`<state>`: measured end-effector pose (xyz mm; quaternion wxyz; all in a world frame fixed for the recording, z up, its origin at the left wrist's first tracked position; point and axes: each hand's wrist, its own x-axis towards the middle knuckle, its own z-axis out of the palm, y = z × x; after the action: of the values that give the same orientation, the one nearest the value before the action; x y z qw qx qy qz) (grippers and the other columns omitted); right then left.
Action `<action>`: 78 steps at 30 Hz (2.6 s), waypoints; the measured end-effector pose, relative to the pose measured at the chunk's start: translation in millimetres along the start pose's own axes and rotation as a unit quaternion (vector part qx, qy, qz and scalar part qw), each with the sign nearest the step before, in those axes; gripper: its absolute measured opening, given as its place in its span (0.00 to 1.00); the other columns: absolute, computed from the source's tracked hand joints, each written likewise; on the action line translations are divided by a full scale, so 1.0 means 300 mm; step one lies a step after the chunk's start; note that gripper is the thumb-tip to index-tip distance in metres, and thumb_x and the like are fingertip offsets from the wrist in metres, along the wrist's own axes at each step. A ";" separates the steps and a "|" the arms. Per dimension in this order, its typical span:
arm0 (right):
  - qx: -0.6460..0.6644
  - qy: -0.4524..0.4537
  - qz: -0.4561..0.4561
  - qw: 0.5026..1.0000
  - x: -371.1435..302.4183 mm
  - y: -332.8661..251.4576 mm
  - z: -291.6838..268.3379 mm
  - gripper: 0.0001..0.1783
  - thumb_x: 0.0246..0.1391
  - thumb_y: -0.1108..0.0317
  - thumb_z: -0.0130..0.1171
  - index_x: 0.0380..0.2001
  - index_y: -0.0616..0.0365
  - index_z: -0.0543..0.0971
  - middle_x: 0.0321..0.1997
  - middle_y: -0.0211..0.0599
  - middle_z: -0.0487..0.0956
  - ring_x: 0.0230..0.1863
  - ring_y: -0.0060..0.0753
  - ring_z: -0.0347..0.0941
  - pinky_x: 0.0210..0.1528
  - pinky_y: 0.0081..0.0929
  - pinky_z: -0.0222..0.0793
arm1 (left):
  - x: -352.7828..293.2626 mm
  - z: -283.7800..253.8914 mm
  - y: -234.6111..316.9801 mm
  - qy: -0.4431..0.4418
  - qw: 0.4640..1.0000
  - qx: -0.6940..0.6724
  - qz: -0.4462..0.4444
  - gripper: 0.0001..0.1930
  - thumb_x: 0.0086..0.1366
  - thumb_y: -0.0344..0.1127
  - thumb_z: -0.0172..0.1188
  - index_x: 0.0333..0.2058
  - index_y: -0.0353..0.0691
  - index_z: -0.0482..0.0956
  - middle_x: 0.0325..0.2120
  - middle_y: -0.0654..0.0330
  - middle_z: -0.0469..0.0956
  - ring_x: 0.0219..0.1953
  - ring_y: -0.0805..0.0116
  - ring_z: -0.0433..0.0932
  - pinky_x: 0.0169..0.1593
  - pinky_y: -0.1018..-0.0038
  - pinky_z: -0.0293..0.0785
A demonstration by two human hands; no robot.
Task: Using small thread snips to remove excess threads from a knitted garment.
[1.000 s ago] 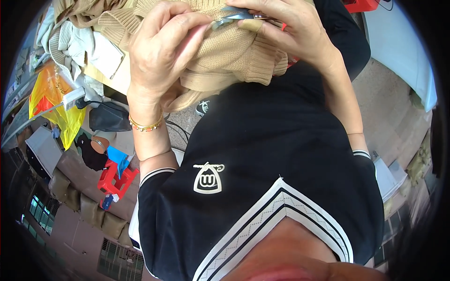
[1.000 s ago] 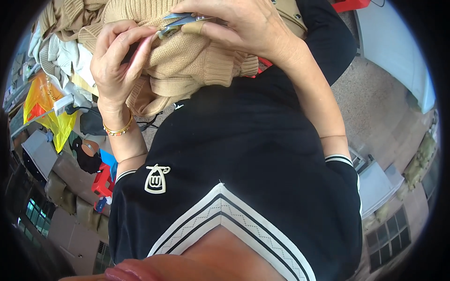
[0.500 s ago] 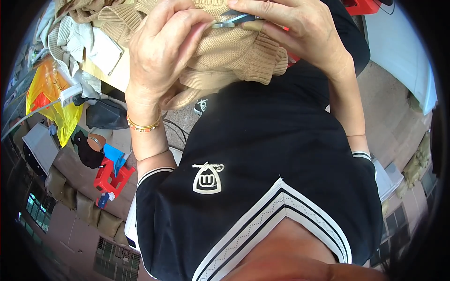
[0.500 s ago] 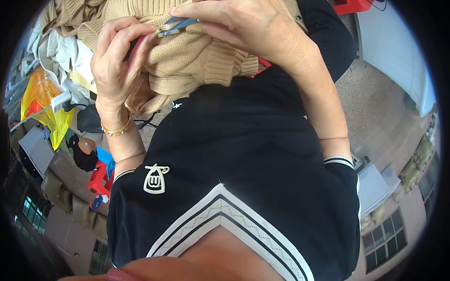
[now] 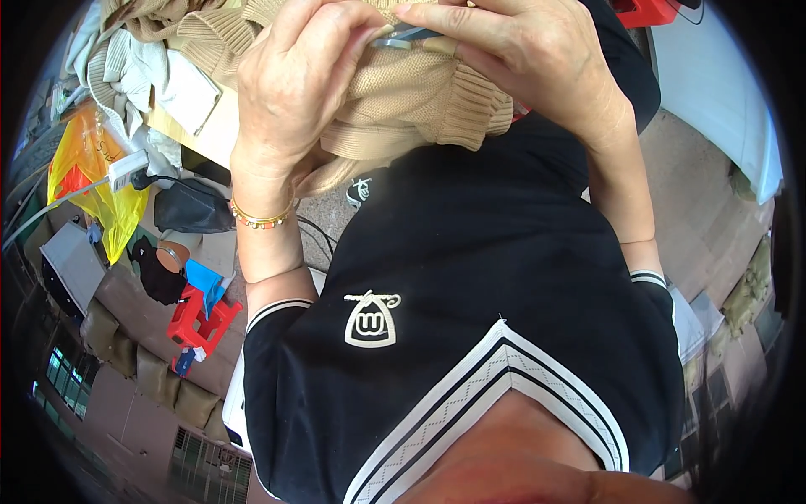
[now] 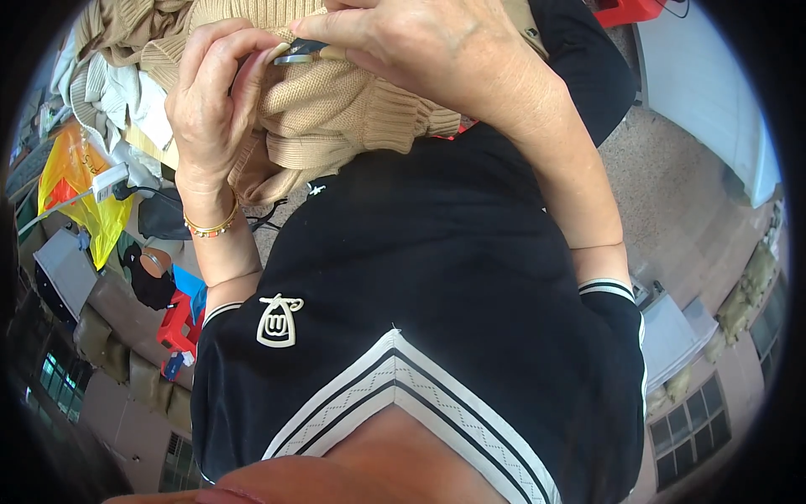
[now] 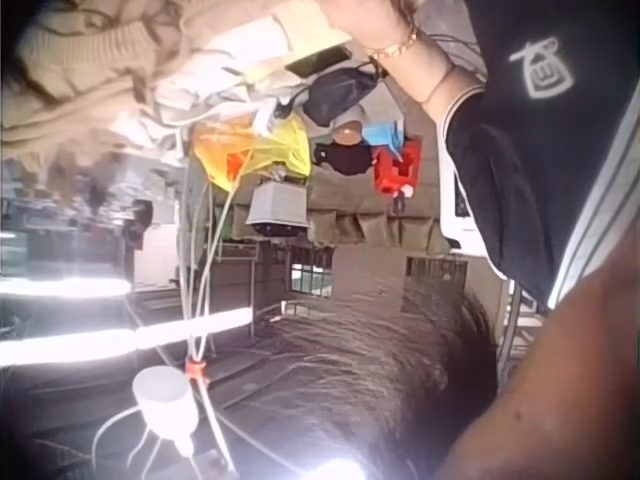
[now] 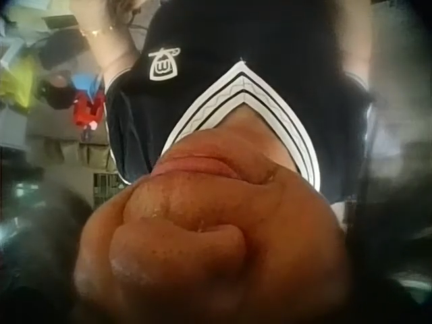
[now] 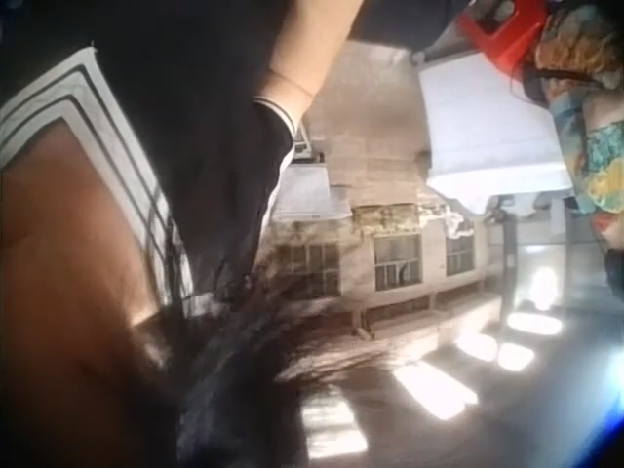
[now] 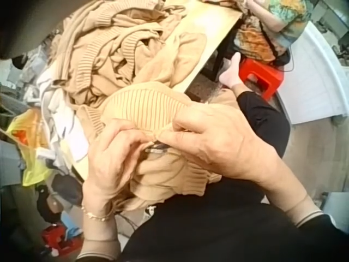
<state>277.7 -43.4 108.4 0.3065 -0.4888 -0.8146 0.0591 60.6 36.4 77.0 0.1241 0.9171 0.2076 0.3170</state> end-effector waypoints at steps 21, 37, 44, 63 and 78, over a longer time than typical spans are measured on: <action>0.212 0.036 0.161 0.963 -0.067 0.051 0.067 0.22 0.51 0.69 0.70 0.49 0.64 0.78 0.38 0.41 0.80 0.37 0.29 0.77 0.38 0.22 0.71 | -0.149 -0.076 -0.065 0.036 0.977 -0.037 -0.206 0.11 0.59 0.32 0.69 0.40 0.37 0.82 0.39 0.60 0.78 0.42 0.68 0.79 0.46 0.75 0.73; 0.256 0.007 0.210 0.944 -0.132 0.131 0.168 0.14 0.46 0.74 0.64 0.40 0.59 0.81 0.22 0.30 0.75 0.24 0.16 0.69 0.28 0.19 0.67 | -0.238 -0.184 -0.129 -0.079 0.834 -0.414 -0.356 0.13 0.72 0.34 0.54 0.49 0.33 0.79 0.38 0.67 0.78 0.42 0.79 0.73 0.49 0.81 0.68; 0.328 0.044 0.200 0.922 -0.170 0.156 0.118 0.15 0.50 0.80 0.60 0.43 0.63 0.79 0.29 0.21 0.76 0.29 0.11 0.67 0.32 0.13 0.63 | -0.098 -0.210 -0.067 -0.018 0.834 -0.440 -0.331 0.16 0.73 0.35 0.50 0.53 0.31 0.74 0.43 0.63 0.77 0.38 0.83 0.72 0.38 0.86 0.66; 0.600 0.019 0.206 0.773 -0.076 0.103 0.106 0.17 0.59 0.71 0.64 0.50 0.62 0.77 0.42 0.29 0.79 0.38 0.19 0.73 0.39 0.19 0.69 | 0.026 -0.076 0.096 -0.072 0.882 -0.364 -0.289 0.12 0.68 0.24 0.55 0.49 0.31 0.80 0.42 0.61 0.80 0.47 0.77 0.76 0.53 0.81 0.70; 0.138 0.182 0.094 0.969 -0.062 -0.018 0.114 0.26 0.37 0.77 0.67 0.46 0.52 0.82 0.39 0.37 0.82 0.38 0.39 0.81 0.36 0.29 0.77 | 0.006 -0.010 0.095 0.015 0.853 -0.413 -0.317 0.12 0.71 0.27 0.52 0.50 0.32 0.79 0.43 0.63 0.80 0.46 0.80 0.74 0.52 0.83 0.68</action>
<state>260.8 -54.8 75.0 0.5071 -0.5190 -0.6794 0.1094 68.4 12.3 90.5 0.5824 0.6607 0.3386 0.3311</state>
